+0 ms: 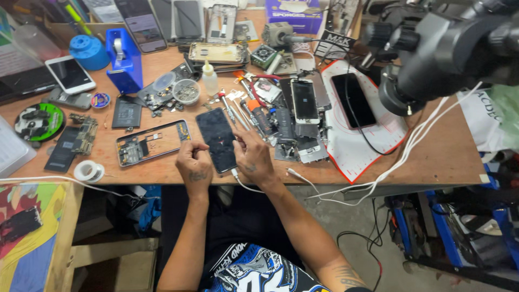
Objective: The person tests a smartphone by connecting a charger and pressing buttons, then disassembles it using a screwdriver to remove the back cover and internal components. The person handles the battery, motherboard, and screws, placing parts on the workbench.
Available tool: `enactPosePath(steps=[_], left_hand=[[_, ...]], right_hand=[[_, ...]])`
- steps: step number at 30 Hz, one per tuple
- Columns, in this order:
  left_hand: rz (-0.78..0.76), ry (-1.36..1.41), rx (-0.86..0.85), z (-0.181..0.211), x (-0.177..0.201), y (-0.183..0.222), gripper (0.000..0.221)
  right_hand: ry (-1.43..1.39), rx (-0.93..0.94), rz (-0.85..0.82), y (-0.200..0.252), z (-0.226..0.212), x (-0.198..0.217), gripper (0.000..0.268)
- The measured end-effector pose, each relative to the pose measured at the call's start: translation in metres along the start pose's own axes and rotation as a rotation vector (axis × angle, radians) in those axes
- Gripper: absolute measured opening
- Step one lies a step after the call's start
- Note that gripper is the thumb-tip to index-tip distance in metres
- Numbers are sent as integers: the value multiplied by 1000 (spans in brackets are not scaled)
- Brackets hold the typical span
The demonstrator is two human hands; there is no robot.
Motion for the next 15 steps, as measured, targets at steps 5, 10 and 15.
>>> enactPosePath(steps=[5,10,15], left_hand=[[-60,12,74,-2,-5,-4,17],[-105,-11,54,11,-4,-7,18],[-116,16,26,20,1,-11,20]], right_hand=[[35,33,15,-3,-1,-2,26],[99,37,9,-5,-4,-5,27],[87,-6,-18,-10,-6,-6,26]])
Point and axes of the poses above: each hand's wrist, its own y-axis away from the middle knuckle, its own x-axis out of the back of the hand, z = x × y, the point moved 8 cm from there along -y, towards the middle knuckle
